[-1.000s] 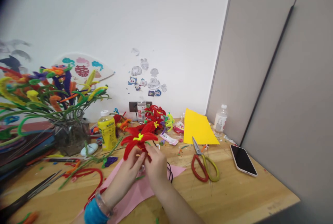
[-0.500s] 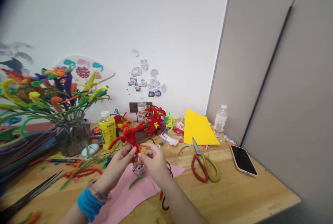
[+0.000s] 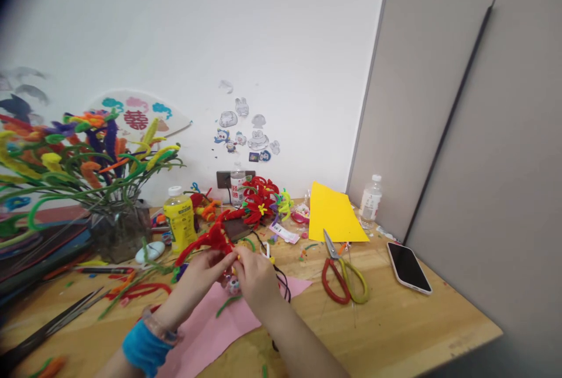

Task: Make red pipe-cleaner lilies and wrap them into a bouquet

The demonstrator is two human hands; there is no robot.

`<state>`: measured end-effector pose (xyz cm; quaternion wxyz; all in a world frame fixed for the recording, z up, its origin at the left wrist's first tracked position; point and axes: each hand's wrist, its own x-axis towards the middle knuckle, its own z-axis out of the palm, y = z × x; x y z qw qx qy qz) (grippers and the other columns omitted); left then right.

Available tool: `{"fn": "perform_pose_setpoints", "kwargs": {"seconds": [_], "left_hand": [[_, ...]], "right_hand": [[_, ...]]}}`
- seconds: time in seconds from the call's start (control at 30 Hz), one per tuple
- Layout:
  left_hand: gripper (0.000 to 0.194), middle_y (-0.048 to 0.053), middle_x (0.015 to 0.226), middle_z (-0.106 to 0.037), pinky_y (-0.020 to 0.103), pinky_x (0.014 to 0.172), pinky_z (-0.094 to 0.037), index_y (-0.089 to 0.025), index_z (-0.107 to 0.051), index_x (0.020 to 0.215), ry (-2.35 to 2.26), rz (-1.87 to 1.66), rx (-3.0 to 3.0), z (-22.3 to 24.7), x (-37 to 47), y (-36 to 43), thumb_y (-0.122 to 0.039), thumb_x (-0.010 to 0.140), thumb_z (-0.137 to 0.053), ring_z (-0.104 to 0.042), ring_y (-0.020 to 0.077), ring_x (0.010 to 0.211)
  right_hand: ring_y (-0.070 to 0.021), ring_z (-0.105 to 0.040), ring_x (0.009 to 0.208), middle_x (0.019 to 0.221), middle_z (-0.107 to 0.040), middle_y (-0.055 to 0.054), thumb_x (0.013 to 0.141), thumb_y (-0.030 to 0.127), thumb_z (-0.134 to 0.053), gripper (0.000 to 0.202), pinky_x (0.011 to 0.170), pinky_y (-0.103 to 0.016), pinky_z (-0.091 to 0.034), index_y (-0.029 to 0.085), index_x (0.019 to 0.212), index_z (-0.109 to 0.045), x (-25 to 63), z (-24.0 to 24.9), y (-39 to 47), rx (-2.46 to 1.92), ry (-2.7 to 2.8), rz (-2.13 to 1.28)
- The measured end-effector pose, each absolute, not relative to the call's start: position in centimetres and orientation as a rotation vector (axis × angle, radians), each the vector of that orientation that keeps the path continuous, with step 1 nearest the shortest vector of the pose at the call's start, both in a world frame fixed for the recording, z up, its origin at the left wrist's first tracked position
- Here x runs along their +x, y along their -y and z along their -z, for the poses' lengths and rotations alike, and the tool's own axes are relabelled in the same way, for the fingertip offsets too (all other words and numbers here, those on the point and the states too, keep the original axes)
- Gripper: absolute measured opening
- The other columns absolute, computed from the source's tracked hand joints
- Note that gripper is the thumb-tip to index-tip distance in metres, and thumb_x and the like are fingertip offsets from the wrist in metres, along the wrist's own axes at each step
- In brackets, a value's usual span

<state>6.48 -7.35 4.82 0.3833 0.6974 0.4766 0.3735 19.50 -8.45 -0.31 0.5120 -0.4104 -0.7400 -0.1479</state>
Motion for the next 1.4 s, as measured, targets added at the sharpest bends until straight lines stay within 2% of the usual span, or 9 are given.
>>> {"fn": "perform_pose_setpoints", "kwargs": {"seconds": [0.17,0.3,0.4,0.6,0.73,0.87,1.0,1.23,1.4], "left_hand": [[0.028,-0.005,0.037,-0.045,0.024,0.037,-0.03,-0.02,-0.041,0.05,-1.245,-0.808,1.754,-4.0,5.8,6.5,-0.041,0.068,-0.047,-0.043,0.0117,0.032],[0.031,-0.008,0.034,-0.036,0.022,0.037,-0.019,-0.02,-0.037,0.045,-1.21,-0.748,1.724,-3.4,5.6,6.0,-0.041,0.066,-0.048,-0.029,0.0069,0.031],[0.034,-0.009,0.035,-0.028,0.022,0.039,-0.016,-0.021,-0.032,0.044,-1.1,-0.696,1.68,-3.5,5.5,6.2,-0.041,0.069,-0.044,-0.022,0.0064,0.035],[0.036,-0.01,0.042,-0.02,0.025,0.043,-0.012,-0.022,-0.027,0.047,-0.834,-0.643,1.622,-4.3,4.8,6.8,-0.039,0.076,-0.04,-0.014,0.0075,0.042],[0.041,-0.01,0.044,-0.017,0.026,0.044,-0.011,-0.022,-0.024,0.047,-0.658,-0.638,1.553,-4.3,4.7,7.0,-0.04,0.079,-0.04,-0.012,0.0079,0.044],[0.041,-0.009,0.047,-0.019,0.026,0.045,-0.013,-0.022,-0.025,0.049,-0.567,-0.711,1.461,-4.5,5.4,7.6,-0.044,0.079,-0.042,-0.013,0.0082,0.045],[0.04,-0.009,0.048,-0.019,0.025,0.045,-0.017,-0.022,-0.027,0.049,-0.682,-0.925,1.425,-4.8,5.9,7.7,-0.048,0.077,-0.042,-0.015,0.0088,0.046],[0.029,-0.001,0.058,-0.051,0.031,0.064,-0.041,-0.023,-0.046,0.056,-1.204,-1.142,1.75,-4.9,4.4,6.5,-0.047,0.072,-0.049,-0.052,0.0206,0.067],[0.025,-0.001,0.058,-0.054,0.029,0.065,-0.042,-0.022,-0.053,0.056,-1.09,-0.895,1.904,-5.1,3.8,7.2,-0.044,0.067,-0.055,-0.052,0.0189,0.063]], "right_hand": [[-0.0161,-0.055,0.053,0.062,-0.061,-0.004,0.089,0.009,-0.03,0.023,0.051,-0.027,-0.042,0.012,0.102,-0.049,19.4,0.0,8.6,-0.826,1.934,0.796],[-0.0164,-0.055,0.054,0.063,-0.061,-0.004,0.088,0.008,-0.033,0.021,0.051,-0.026,-0.042,0.012,0.1,-0.05,19.3,0.2,8.6,-0.832,1.964,0.757],[-0.0169,-0.057,0.061,0.068,-0.061,-0.004,0.088,0.014,-0.037,0.019,0.056,-0.026,-0.044,0.015,0.1,-0.052,19.5,0.3,8.6,-0.902,1.957,0.439],[-0.0115,-0.055,0.059,0.066,-0.057,0.003,0.081,0.02,-0.051,0.02,0.055,-0.021,-0.043,0.02,0.1,-0.052,20.2,-0.8,8.8,-0.834,1.729,-0.737],[-0.0105,-0.053,0.058,0.066,-0.055,0.003,0.073,0.035,-0.064,0.023,0.056,-0.022,-0.042,0.018,0.087,-0.057,21.0,-1.5,8.4,-0.733,1.528,-0.979],[-0.009,-0.044,0.047,0.056,-0.047,0.005,0.067,0.051,-0.064,0.035,0.048,-0.021,-0.037,0.019,0.073,-0.052,20.7,-1.0,7.7,-0.774,1.352,-0.96],[-0.0099,-0.043,0.048,0.055,-0.044,0.005,0.082,0.05,-0.046,0.033,0.048,-0.022,-0.036,0.019,0.072,-0.049,18.7,0.4,8.0,-0.85,1.348,-0.819],[-0.0164,-0.053,0.057,0.064,-0.06,-0.006,0.089,0.021,-0.033,0.028,0.053,-0.026,-0.039,0.015,0.082,-0.059,17.9,0.5,10.0,-0.876,1.969,0.347],[-0.0172,-0.059,0.069,0.074,-0.065,-0.007,0.088,0.028,-0.041,0.025,0.063,-0.027,-0.045,0.017,0.084,-0.063,22.9,-2.8,9.2,-0.883,1.814,-0.004]]}}
